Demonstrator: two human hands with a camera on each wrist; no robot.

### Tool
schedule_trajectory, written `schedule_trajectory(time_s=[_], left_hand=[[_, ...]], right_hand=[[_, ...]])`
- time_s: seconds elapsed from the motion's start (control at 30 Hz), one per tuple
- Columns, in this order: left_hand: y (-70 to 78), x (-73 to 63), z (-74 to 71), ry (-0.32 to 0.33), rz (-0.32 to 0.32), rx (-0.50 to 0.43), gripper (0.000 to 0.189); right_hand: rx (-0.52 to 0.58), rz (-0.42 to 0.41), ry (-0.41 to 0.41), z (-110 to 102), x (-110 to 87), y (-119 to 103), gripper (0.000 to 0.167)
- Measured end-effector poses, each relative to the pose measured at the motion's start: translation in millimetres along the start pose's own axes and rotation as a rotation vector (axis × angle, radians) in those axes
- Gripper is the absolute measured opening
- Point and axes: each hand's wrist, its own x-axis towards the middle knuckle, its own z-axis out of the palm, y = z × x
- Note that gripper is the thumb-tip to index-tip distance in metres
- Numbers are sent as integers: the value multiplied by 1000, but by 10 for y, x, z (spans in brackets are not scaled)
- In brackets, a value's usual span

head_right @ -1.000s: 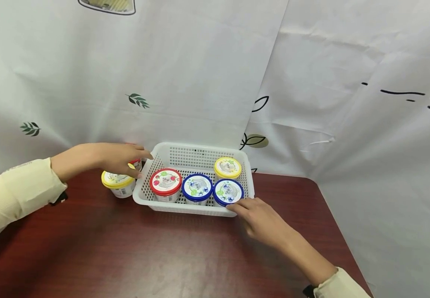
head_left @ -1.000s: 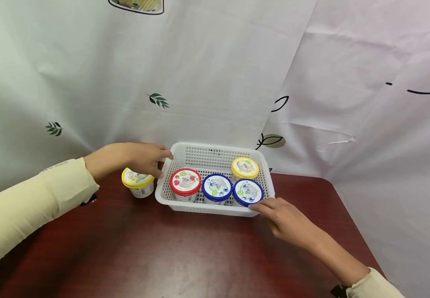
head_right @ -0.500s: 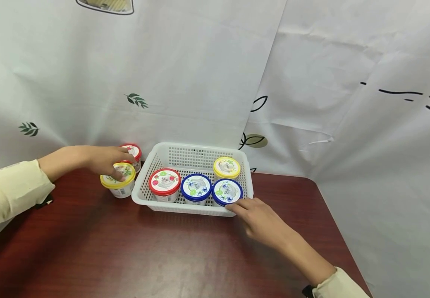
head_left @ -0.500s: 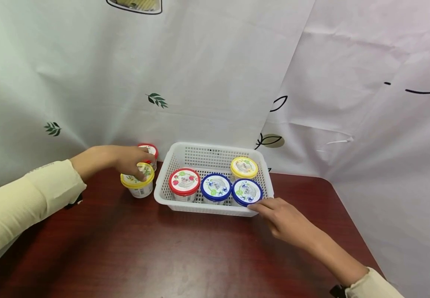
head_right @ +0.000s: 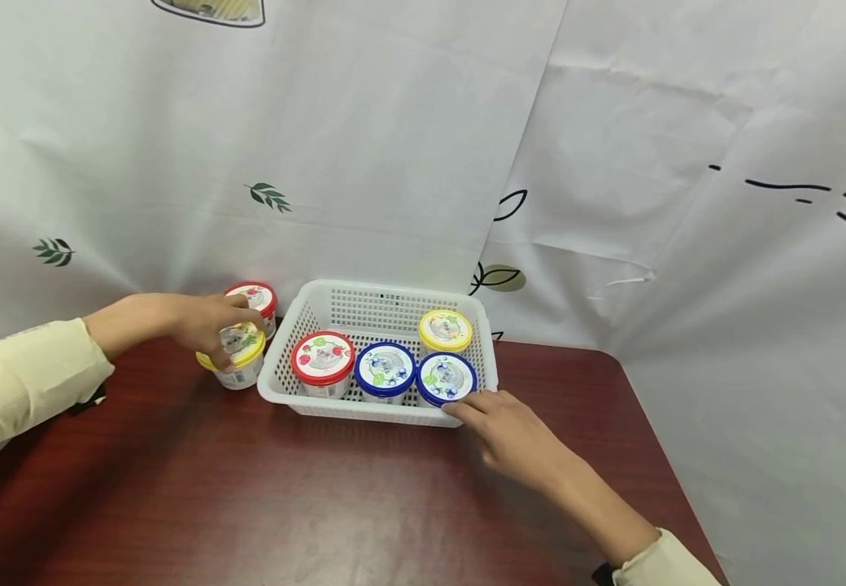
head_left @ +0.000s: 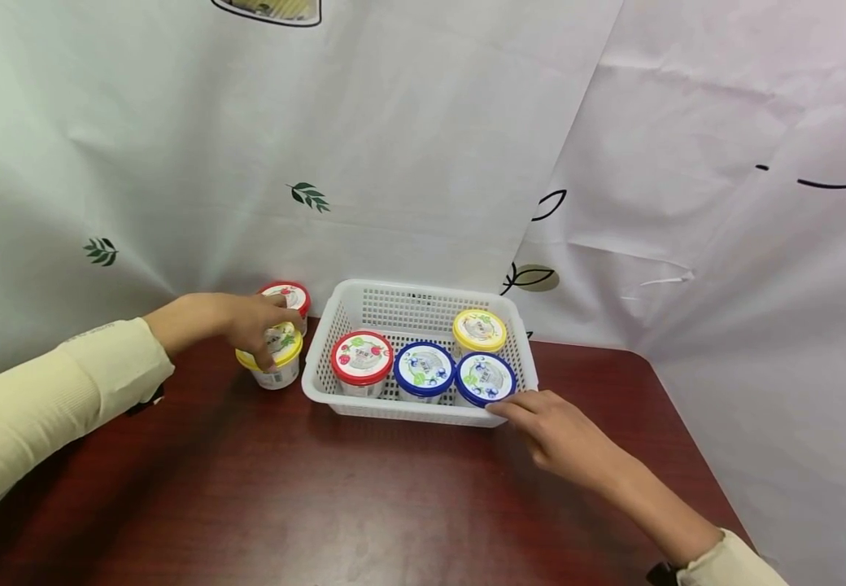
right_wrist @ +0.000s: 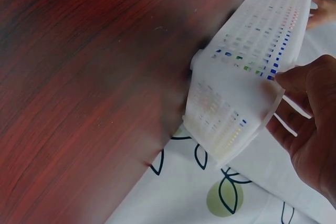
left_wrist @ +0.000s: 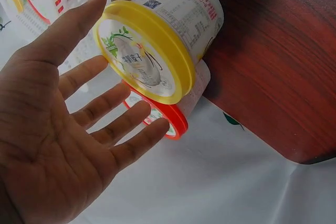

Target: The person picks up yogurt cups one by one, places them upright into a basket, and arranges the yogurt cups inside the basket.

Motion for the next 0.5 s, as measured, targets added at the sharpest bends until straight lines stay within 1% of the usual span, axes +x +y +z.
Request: schedule_trajectory(time_s=[0.13,0.37,0.5], left_hand=[[-13,12,8,-20,-28,-11,79],[-32,27,26,-33,-8,2,77],[-28,40,33,-31,-21,13,80]], right_hand=[[2,3,4,10,-9,-7,50],[-1,-6,18,24,-13,-3,52],[4,-6,23,21,-12,7,53]])
